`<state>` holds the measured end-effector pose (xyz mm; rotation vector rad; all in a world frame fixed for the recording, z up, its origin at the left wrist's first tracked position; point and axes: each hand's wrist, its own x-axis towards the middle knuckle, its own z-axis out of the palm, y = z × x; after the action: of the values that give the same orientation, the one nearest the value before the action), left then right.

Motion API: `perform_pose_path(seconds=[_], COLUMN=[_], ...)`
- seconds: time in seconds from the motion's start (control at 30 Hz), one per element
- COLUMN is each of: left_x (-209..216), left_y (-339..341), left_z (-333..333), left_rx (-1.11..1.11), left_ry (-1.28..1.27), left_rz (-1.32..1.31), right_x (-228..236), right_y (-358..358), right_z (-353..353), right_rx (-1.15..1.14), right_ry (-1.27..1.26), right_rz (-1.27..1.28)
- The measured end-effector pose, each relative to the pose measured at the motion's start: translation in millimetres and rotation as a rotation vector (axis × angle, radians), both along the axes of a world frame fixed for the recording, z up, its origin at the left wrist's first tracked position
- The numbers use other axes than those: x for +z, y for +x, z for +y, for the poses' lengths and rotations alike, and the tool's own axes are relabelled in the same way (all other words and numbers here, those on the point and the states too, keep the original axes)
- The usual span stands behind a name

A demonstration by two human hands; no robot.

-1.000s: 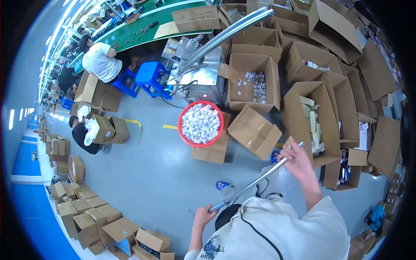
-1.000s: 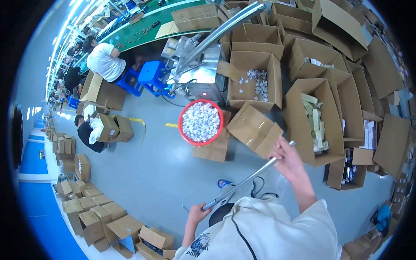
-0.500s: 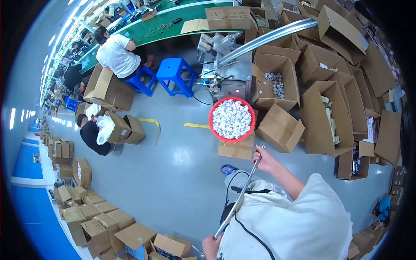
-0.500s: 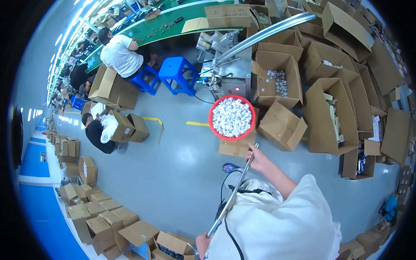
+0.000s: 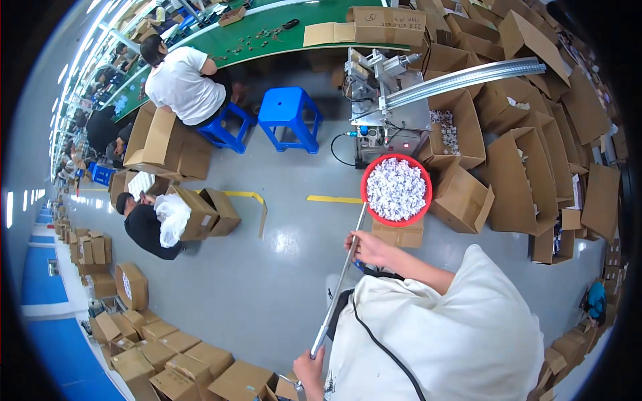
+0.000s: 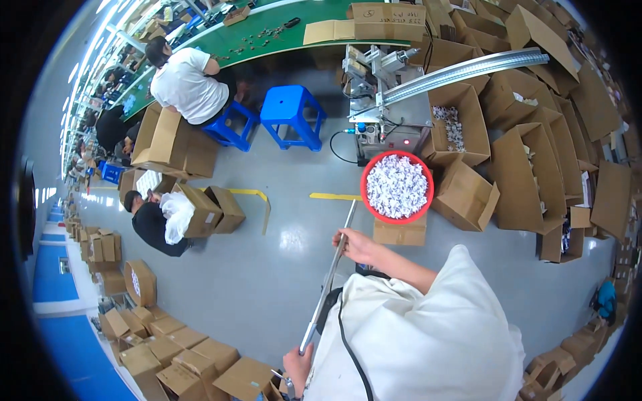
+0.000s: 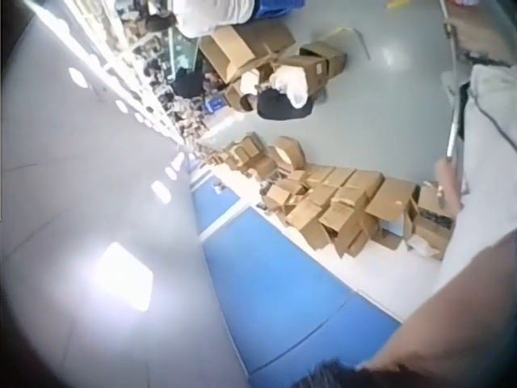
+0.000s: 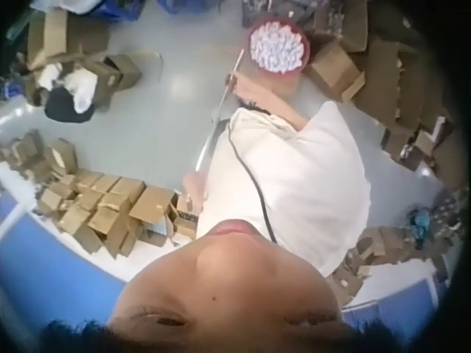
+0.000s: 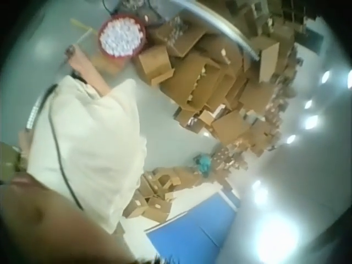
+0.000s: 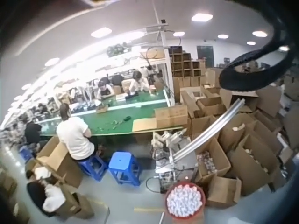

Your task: Feeding small white items from a basin into a packaging machine on a production floor.

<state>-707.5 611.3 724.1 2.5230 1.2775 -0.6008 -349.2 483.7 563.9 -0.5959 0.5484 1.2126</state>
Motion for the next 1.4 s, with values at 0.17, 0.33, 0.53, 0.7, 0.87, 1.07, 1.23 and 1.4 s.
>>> perform_pose_path(seconds=[0.17, 0.33, 0.53, 0.7, 0.87, 1.07, 1.23, 1.4], left_x=[-13, -13, -8, 5, 7, 1, 13, 34], left_y=[78, 162, 315, 461, 602, 740, 831, 927], left_z=[129, 265, 397, 473, 481, 446, 427, 414], left_rx=[-0.110, -0.207, -0.451, -0.517, -0.609, -0.621, -0.651, -0.693], left_ry=[0.014, -0.100, -0.228, -0.320, -0.390, -0.509, -0.520, -0.499], left_rz=[-0.062, -0.066, -0.175, -0.234, -0.343, -0.405, -0.385, -0.417], right_x=[30, 45, 64, 41, 10, -27, -40, -48], right_y=[61, 94, 116, 90, 79, 158, 229, 255], right_z=[65, 132, 161, 133, 129, 154, 157, 152], right_rx=[-0.082, -0.144, -0.296, -0.721, -0.857, -0.776, -0.734, -0.893], right_ry=[-0.037, -0.087, -0.157, -0.461, -0.672, -0.685, -0.704, -0.746], right_rz=[-0.114, -0.145, -0.325, -0.298, -0.065, -0.035, -0.067, 0.009])
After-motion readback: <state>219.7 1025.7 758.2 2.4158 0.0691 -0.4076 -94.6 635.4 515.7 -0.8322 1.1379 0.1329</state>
